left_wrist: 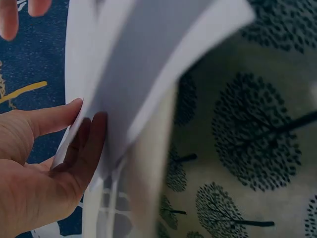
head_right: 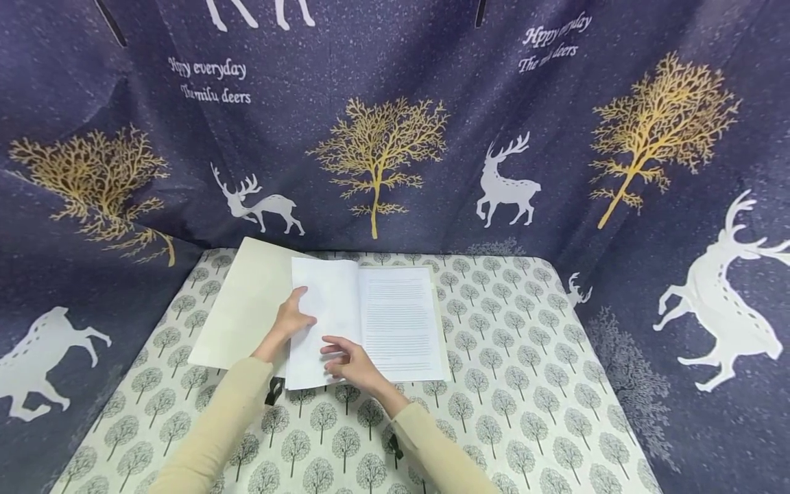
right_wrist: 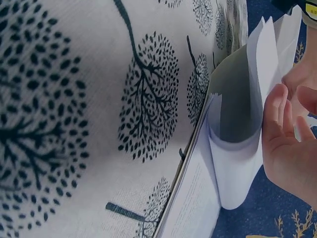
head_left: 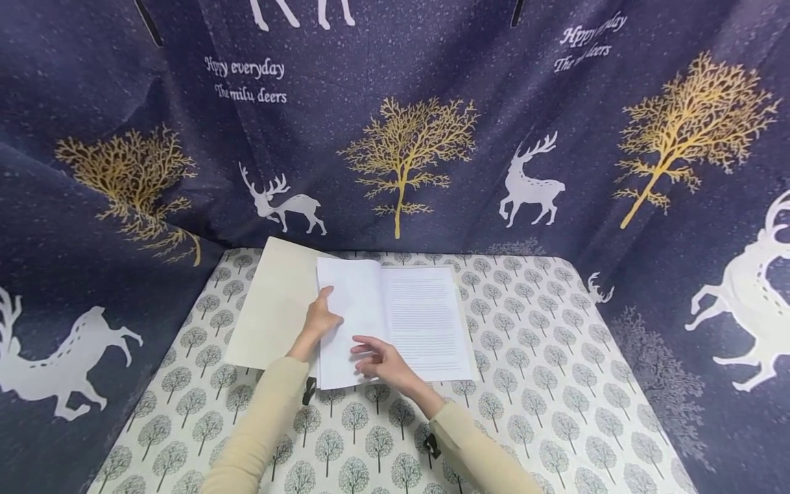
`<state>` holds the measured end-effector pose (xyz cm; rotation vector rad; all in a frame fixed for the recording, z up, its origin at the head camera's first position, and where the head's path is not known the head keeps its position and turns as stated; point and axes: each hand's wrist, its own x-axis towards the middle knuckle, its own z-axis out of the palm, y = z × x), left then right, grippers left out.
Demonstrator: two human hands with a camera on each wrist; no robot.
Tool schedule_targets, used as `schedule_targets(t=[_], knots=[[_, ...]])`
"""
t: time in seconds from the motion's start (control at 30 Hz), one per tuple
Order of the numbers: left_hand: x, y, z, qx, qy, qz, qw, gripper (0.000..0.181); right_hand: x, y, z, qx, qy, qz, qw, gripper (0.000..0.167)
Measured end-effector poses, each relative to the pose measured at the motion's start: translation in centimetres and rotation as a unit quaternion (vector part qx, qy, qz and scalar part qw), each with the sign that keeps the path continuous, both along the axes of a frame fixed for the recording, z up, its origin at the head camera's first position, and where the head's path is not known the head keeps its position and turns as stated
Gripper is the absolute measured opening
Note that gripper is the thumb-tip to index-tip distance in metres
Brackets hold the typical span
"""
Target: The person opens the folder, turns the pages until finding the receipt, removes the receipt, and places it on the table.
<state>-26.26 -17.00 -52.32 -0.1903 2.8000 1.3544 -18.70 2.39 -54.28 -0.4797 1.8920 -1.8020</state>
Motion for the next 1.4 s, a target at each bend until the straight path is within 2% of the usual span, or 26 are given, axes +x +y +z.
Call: schedule_targets(t=[0.13, 0.33, 0.47, 0.63, 0.73, 0.8, 1.0, 1.13, 1.27, 1.4], knots=[[0.1, -0.7, -0.3, -0.038, 0.002, -0.002, 0.9993, 0.075, -0.2, 0.4, -0.1, 0.011, 0.01, -0.005, 0.9999, 0.059], [0.3, -1.8, -0.7, -0.107, 0.006, -0.011, 0.9941, 0.048, -0.7, 1.6, -0.2, 0.022, 0.017, -0.015, 0.9995, 0.057], [0.4, -2.3, -1.3, -0.125, 0.02, -0.006, 0.9919, 0.036, -1.5, 2.8, -0.5, 0.037, 0.025, -0.032, 0.9985, 0.056], [0.6, -2.8, -2.4, -0.145, 0.033, 0.003, 0.9889, 0.033, -2.8, 4.3, -1.1, 0.049, 0.023, -0.055, 0.997, 0.055], [0.7, -3.0, -2.9, -0.16, 0.04, -0.001, 0.9863, 0.033, -3.8, 5.4, -1.0, 0.072, 0.033, -0.076, 0.9939, 0.054], [0.7, -2.9, -2.9, -0.159, 0.034, 0.001, 0.9868, 0.034, -4.6, 6.3, -0.9, 0.088, 0.043, -0.095, 0.9907, 0.053], [0.9, -3.4, -3.0, -0.118, -0.042, -0.007, 0.9921, 0.055, -7.9, 8.6, -0.6, 0.13, 0.081, -0.157, 0.9757, 0.051], [1.1, -4.0, -3.3, -0.108, -0.066, -0.017, 0.9918, 0.068, -10.0, 9.8, -0.2, 0.14, 0.099, -0.196, 0.9656, 0.047], [1.6, -4.3, -4.4, -0.128, -0.072, -0.035, 0.9885, 0.08, -11.4, 10.9, 0.1, 0.144, 0.087, -0.249, 0.9539, 0.045], [1.9, -4.3, -5.3, -0.137, -0.076, -0.044, 0.9867, 0.086, -12.9, 11.8, 0.4, 0.179, 0.081, -0.286, 0.9378, 0.046]])
